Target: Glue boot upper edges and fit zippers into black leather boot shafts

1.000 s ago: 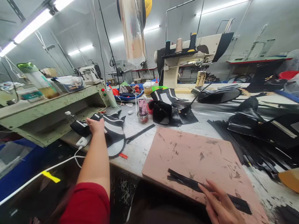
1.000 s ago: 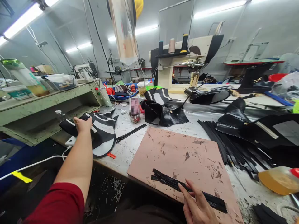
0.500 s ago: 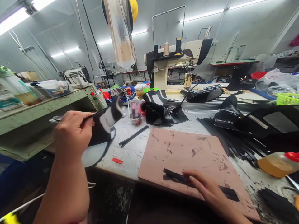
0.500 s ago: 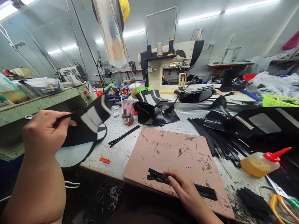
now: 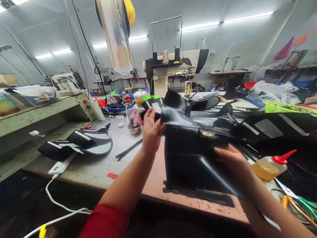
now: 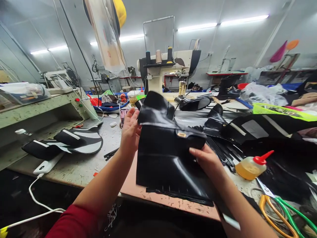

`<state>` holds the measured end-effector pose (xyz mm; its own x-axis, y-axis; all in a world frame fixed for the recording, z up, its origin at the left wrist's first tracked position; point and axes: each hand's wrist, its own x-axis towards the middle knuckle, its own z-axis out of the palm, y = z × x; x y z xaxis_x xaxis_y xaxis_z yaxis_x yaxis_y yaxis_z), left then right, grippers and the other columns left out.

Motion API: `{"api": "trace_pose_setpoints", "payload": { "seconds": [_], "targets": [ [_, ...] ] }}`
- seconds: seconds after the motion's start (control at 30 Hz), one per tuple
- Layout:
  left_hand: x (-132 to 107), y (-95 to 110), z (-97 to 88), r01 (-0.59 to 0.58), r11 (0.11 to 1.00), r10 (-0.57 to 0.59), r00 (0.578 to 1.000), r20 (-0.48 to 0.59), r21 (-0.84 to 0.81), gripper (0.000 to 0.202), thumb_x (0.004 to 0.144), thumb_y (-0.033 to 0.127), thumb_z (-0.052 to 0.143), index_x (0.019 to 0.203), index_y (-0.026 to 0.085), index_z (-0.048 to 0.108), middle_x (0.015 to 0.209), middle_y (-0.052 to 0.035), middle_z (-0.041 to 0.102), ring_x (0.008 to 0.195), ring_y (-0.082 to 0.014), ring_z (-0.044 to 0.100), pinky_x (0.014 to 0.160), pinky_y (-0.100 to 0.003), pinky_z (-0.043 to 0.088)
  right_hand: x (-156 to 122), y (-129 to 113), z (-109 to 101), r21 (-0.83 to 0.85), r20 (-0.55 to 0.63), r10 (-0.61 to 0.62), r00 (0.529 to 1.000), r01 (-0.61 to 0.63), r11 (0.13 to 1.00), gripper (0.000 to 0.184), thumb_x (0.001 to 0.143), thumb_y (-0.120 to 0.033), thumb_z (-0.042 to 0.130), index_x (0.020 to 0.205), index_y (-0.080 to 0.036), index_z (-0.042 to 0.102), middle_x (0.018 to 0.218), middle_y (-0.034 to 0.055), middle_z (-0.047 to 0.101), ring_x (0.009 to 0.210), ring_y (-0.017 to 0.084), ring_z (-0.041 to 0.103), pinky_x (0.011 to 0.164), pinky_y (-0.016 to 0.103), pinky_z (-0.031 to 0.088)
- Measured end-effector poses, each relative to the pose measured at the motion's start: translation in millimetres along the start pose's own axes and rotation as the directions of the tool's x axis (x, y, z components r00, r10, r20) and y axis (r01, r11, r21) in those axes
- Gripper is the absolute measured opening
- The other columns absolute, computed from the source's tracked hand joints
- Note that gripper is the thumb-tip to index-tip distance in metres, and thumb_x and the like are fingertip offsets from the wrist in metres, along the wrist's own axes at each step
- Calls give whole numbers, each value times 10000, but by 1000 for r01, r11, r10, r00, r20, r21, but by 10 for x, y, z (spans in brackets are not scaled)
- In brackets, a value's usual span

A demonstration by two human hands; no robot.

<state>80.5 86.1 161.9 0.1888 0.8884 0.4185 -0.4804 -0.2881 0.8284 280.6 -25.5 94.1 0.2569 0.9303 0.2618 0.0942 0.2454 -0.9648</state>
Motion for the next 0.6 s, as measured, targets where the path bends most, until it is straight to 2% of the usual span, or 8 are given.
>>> {"api": "trace_pose_setpoints", "payload": {
  "seconds": [0.07,0.13,0.17,0.23,0.3,0.4,0.5,0.6],
  "targets": [
    [44,-149,32,293,954,-287,954,89,-67,504,724,551,529,1084,202,480,1077,-65,563,808,-152,597,631,-235,469,266,23,-104,141,-54,25,998,-17,990,408,628,-417,666,998,-260,599,951,27,672,941,254,607,832,419,470],
    [-10,-354,-31,543,838,-542,817,199,52,560,703,607,512,1059,175,506,955,-70,608,759,-164,606,595,-241,466,457,153,-167,204,-46,97,994,-85,975,400,561,-374,724,921,-236,618,940,25,678,953,254,602,878,427,444],
    [-68,-479,-89,613,776,-631,747,210,148,543,674,565,575,1056,185,510,907,-55,619,734,-159,606,580,-236,461,509,252,-186,189,-30,151,988,-142,972,389,554,-366,733,898,-220,624,924,33,683,943,256,606,880,432,443],
    [-212,-752,-222,653,715,-697,697,171,249,565,582,332,718,1081,205,484,846,-25,623,701,-148,601,566,-230,454,530,481,-203,144,-4,287,958,-283,948,344,576,-359,724,864,-194,633,876,54,693,892,260,624,844,437,464],
    [-345,-1011,-336,649,705,-698,705,120,288,626,544,157,704,1112,194,444,789,-10,616,681,-137,590,574,-234,450,481,688,-196,144,8,386,922,-383,912,264,625,-329,695,839,-186,636,833,63,698,838,251,641,797,419,487],
    [-445,-1270,-425,602,729,-657,749,86,327,714,551,67,624,1203,172,352,795,-6,611,725,-132,583,655,-257,459,403,844,-171,202,71,445,893,-449,870,180,730,-289,600,850,-159,634,794,59,700,803,213,653,763,358,492],
    [-430,-1363,-455,532,764,-603,790,113,364,814,569,68,597,1295,181,246,927,-34,611,830,-155,582,767,-315,461,410,830,-170,251,113,460,881,-473,844,221,794,-281,509,889,-115,619,786,57,694,785,187,656,739,325,489],
    [-380,-1384,-482,461,791,-548,826,132,403,825,582,83,606,1315,212,251,1099,-70,569,961,-195,557,877,-373,426,467,776,-199,281,90,483,871,-487,827,151,720,-269,602,805,-146,616,722,49,687,710,187,655,684,312,509]
  ]
}}
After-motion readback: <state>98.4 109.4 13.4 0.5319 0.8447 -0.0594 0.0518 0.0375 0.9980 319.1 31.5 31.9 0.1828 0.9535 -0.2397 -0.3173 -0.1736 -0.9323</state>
